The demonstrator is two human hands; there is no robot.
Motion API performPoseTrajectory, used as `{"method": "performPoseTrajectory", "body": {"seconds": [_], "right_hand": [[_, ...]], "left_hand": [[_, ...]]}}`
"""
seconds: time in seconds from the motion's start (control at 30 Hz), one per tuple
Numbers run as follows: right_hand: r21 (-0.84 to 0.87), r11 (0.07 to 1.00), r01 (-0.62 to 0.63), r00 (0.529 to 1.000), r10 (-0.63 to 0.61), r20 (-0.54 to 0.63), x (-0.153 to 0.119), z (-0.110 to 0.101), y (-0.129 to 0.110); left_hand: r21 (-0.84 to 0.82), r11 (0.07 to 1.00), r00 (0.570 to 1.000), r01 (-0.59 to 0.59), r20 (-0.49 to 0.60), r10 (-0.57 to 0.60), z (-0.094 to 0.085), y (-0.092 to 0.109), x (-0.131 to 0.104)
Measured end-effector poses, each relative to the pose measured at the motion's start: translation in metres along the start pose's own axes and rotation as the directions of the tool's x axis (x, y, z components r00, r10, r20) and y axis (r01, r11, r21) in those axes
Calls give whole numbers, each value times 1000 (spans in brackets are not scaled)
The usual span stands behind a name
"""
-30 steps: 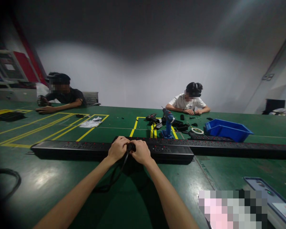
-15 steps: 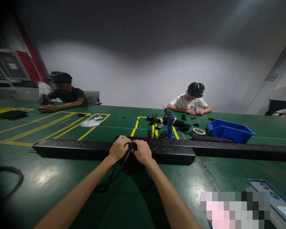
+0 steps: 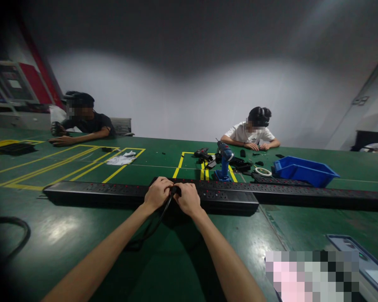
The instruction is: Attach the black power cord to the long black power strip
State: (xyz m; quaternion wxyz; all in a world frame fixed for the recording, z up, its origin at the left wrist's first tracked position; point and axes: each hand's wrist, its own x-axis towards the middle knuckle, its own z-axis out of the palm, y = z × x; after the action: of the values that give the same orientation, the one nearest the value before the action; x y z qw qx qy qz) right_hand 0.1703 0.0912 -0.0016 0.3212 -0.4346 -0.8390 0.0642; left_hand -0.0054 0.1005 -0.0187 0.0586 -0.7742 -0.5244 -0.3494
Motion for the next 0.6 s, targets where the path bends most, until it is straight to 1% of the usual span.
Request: {"method": "performPoseTrajectory", "body": {"seconds": [0.1, 0.27, 0.33, 0.43, 0.53, 0.6], "right_hand": [[-19, 1000, 24, 1000, -24, -20, -1, 2, 0], [-62, 984, 166, 982, -171, -80, -7, 8, 1], [-65, 979, 192, 976, -197, -95, -9, 9, 1], [-34, 984, 174, 977, -177, -123, -9, 9, 1], [25, 994, 107, 975, -101, -196, -9, 9, 1], [46, 994, 99, 970, -86, -229, -12, 9, -1]], "left_hand": [[-1, 1000, 1000, 5, -6, -5, -1, 1, 0], [-7, 1000, 1000, 9, -16, -10, -4, 3, -1], [-9, 1000, 1000, 13, -13, -13, -4, 3, -1], [-10, 1000, 1000, 27, 11, -27, -4, 3, 0], [-9, 1000, 999, 19, 32, -19, -5, 3, 0], [-9, 1000, 1000, 5, 29, -5, -6, 4, 0]]}}
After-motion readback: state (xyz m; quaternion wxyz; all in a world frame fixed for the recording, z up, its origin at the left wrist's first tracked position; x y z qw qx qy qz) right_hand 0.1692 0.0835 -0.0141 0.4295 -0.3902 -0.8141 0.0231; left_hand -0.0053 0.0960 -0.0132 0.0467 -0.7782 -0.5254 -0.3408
